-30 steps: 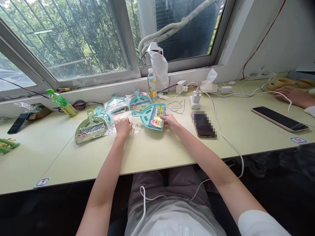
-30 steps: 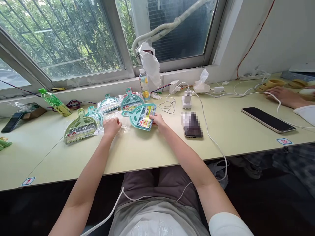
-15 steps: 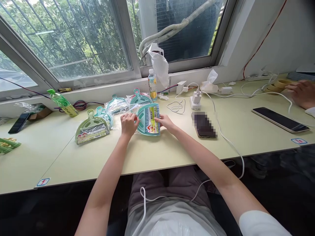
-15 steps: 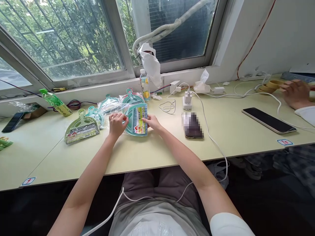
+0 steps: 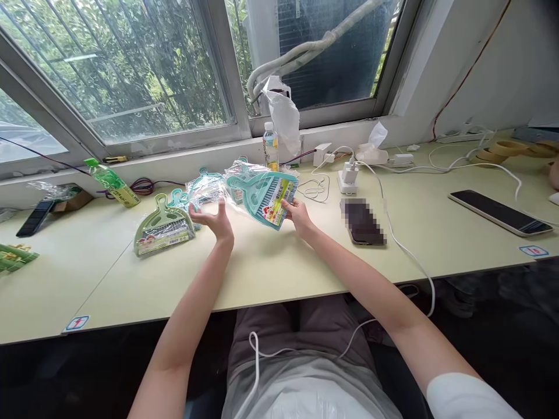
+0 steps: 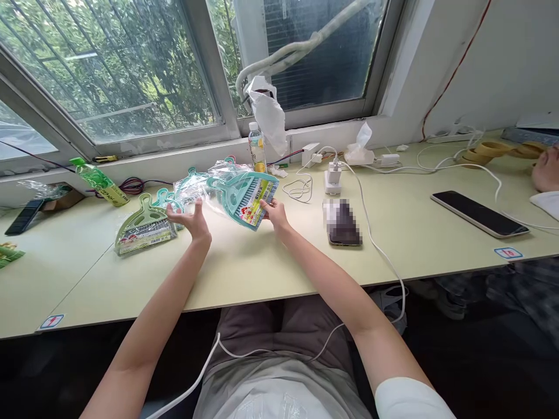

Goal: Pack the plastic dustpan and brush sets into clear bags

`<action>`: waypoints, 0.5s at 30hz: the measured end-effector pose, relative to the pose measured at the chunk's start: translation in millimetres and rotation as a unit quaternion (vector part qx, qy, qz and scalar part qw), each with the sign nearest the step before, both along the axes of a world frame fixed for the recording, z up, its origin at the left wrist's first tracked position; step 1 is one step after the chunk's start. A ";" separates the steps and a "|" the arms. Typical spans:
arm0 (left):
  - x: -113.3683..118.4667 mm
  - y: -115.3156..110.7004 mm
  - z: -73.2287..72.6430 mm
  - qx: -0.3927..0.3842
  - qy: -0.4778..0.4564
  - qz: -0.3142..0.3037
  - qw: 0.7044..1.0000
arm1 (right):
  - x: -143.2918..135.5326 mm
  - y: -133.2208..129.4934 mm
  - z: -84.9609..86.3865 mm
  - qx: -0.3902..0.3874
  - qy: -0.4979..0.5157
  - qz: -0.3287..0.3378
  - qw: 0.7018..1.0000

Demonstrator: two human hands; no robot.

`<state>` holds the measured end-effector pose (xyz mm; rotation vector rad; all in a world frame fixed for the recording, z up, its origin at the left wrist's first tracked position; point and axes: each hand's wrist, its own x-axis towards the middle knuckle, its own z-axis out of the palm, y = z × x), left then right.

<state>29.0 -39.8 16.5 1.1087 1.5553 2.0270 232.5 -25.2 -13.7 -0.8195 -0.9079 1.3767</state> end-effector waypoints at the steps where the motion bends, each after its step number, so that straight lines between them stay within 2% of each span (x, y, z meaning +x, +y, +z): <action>1: 0.5 3.4 -1.1 -0.008 -0.066 -0.059 0.996 | -0.4 -0.4 -0.1 0.000 0.001 -0.001 1.000; 3: 3.9 8.2 -3.4 -0.024 -0.179 -0.197 0.964 | -2.2 -1.9 -0.5 0.003 0.000 -0.002 1.000; 5: 9.5 9.5 -5.2 -0.053 -0.231 -0.313 0.920 | -4.6 -3.9 -0.8 0.006 -0.002 -0.001 1.000; 7: 15.6 7.8 -6.5 -0.074 -0.255 -0.349 0.899 | -7.2 -5.8 -0.8 0.005 -0.002 0.000 1.000; 10: 22.9 3.7 -8.6 -0.101 -0.264 -0.370 0.885 | -10.1 -7.3 -0.4 0.001 -0.002 -0.005 1.000; 15: 30.8 0.4 -18.7 -0.155 -0.216 -0.441 0.857 | -11.8 -4.9 -4.9 -0.001 -0.015 -0.061 0.998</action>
